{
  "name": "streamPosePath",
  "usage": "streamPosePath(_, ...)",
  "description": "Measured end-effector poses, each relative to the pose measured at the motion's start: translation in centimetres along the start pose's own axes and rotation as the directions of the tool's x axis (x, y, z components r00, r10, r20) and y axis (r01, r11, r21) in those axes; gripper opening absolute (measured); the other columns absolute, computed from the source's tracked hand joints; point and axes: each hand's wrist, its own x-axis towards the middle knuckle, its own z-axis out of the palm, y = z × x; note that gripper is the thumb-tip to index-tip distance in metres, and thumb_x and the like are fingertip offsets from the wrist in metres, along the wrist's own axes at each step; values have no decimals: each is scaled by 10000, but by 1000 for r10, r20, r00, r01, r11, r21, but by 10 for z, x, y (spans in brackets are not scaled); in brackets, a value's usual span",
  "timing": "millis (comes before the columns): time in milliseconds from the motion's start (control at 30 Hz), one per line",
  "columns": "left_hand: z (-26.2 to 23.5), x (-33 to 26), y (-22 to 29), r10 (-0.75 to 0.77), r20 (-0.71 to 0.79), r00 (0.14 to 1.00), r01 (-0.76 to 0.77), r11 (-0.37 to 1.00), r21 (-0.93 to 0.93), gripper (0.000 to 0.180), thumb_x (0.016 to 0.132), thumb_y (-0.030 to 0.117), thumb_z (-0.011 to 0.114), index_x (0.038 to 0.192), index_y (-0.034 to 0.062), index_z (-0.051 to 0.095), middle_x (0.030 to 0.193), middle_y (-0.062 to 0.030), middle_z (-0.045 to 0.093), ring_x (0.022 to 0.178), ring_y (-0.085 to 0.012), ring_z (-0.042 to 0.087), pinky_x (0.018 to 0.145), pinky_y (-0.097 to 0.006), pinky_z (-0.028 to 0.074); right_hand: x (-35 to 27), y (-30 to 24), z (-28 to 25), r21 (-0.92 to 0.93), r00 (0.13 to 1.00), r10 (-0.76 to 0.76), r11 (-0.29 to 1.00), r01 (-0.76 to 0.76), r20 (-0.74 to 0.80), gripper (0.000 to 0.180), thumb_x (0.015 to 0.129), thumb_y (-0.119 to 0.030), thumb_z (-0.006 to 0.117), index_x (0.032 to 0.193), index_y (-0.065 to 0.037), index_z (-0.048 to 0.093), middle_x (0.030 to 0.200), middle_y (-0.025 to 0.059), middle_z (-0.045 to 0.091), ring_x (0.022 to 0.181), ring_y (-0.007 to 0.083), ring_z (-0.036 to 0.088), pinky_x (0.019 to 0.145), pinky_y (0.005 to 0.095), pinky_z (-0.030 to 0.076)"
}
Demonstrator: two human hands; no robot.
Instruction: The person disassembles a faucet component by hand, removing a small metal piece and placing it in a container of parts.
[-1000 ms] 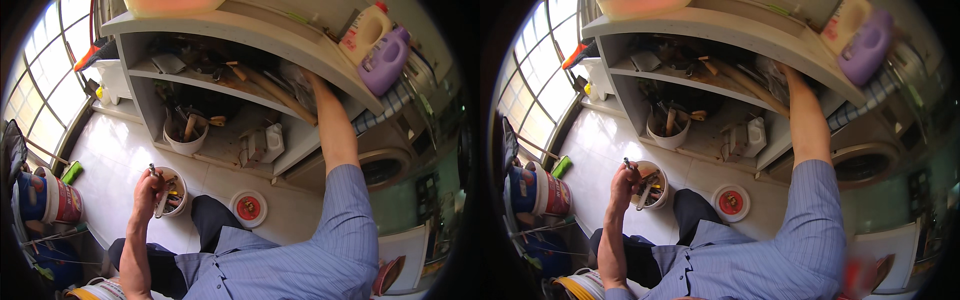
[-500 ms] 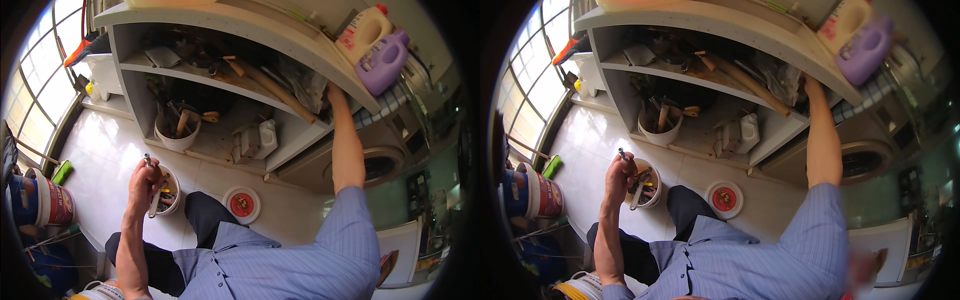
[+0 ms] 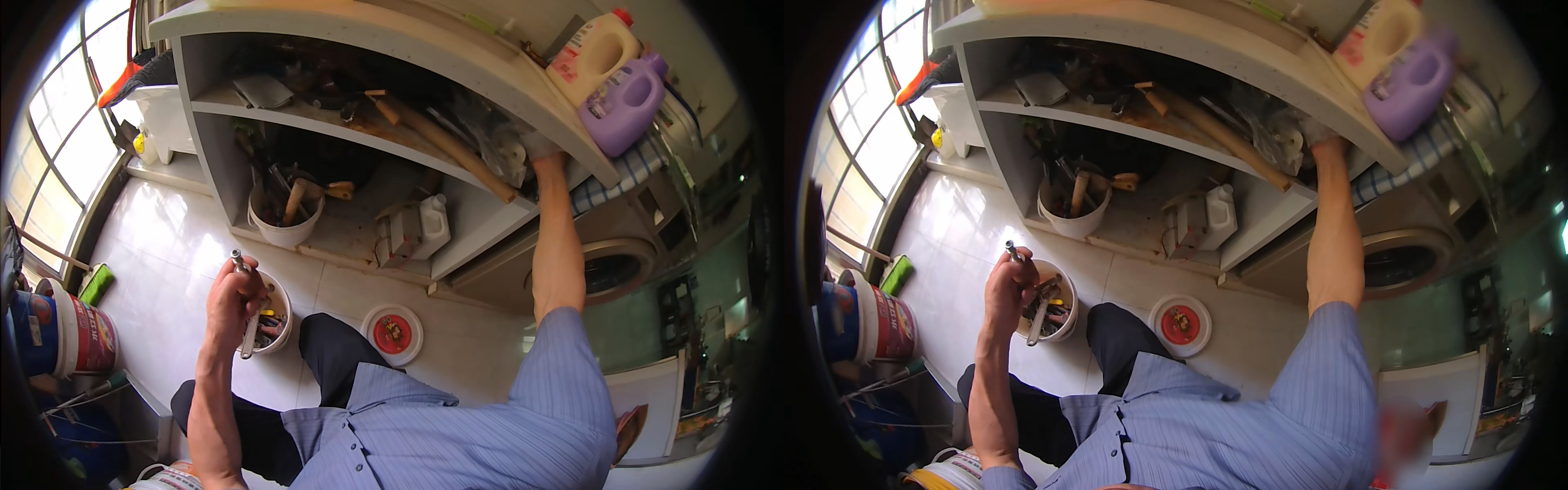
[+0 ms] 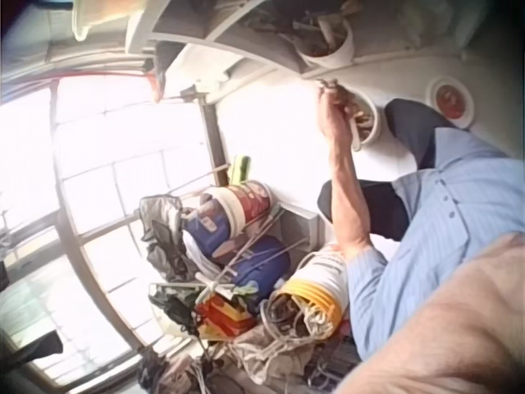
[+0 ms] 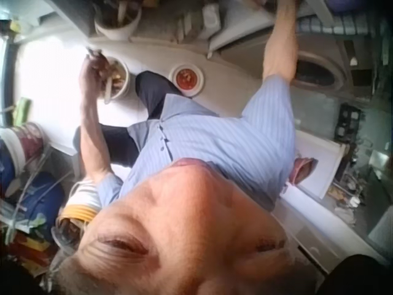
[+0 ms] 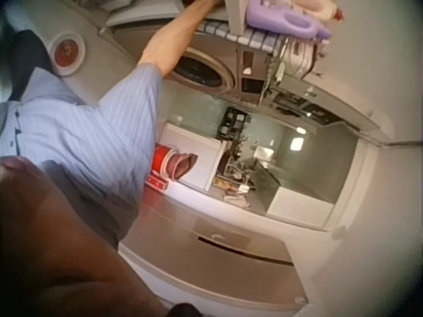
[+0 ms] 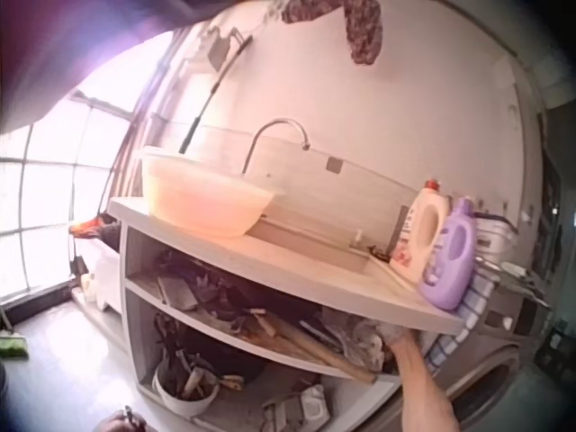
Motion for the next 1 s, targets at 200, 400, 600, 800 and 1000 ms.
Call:
streamPosePath(200,-4,2,-2,13,27,1000,-12,999,-39,273,922,182,485,1135,29,561,742,-65,543,553,-94,406,507,-219,326,15,9,0,-587,997,-22,807,63,76,465,1037,-322,526,1406,-41,513,1460,154,522,1347,307,482,1148,462,388)
streamPosePath(400,-1,2,0,-28,19,999,28,1000,11,252,927,163,483,1124,26,558,751,-33,510,562,-87,413,515,-219,319,39,-2,8,-919,967,-11,310,244,253,468,1028,-322,534,1403,-41,519,1457,164,520,1341,316,481,1145,448,384)
streamPosePath(600,-7,-1,-3,30,56,998,-28,999,-31,248,917,162,482,1113,36,565,726,-3,469,559,-83,415,505,-215,289,39,11,28,-919,920,82,-62,388,383,472,1020,-322,541,1399,-42,525,1454,174,519,1335,324,480,1142,435,380)
streamPosePath(800,-4,4,-8,-65,-10,998,65,996,68,269,916,193,501,1127,46,577,742,-9,516,576,-72,431,505,-206,284,52,26,17,-883,901,12,-198,427,433,476,1012,-322,549,1396,-42,531,1452,185,518,1329,332,479,1139,422,377)
streamPosePath(1000,-6,4,-3,-50,-10,999,50,998,23,264,908,169,495,1122,37,573,743,-42,547,568,-77,410,501,-207,297,58,28,-9,-777,778,-100,-216,592,621,479,1004,-322,556,1392,-42,536,1449,195,517,1324,340,478,1136,409,373)
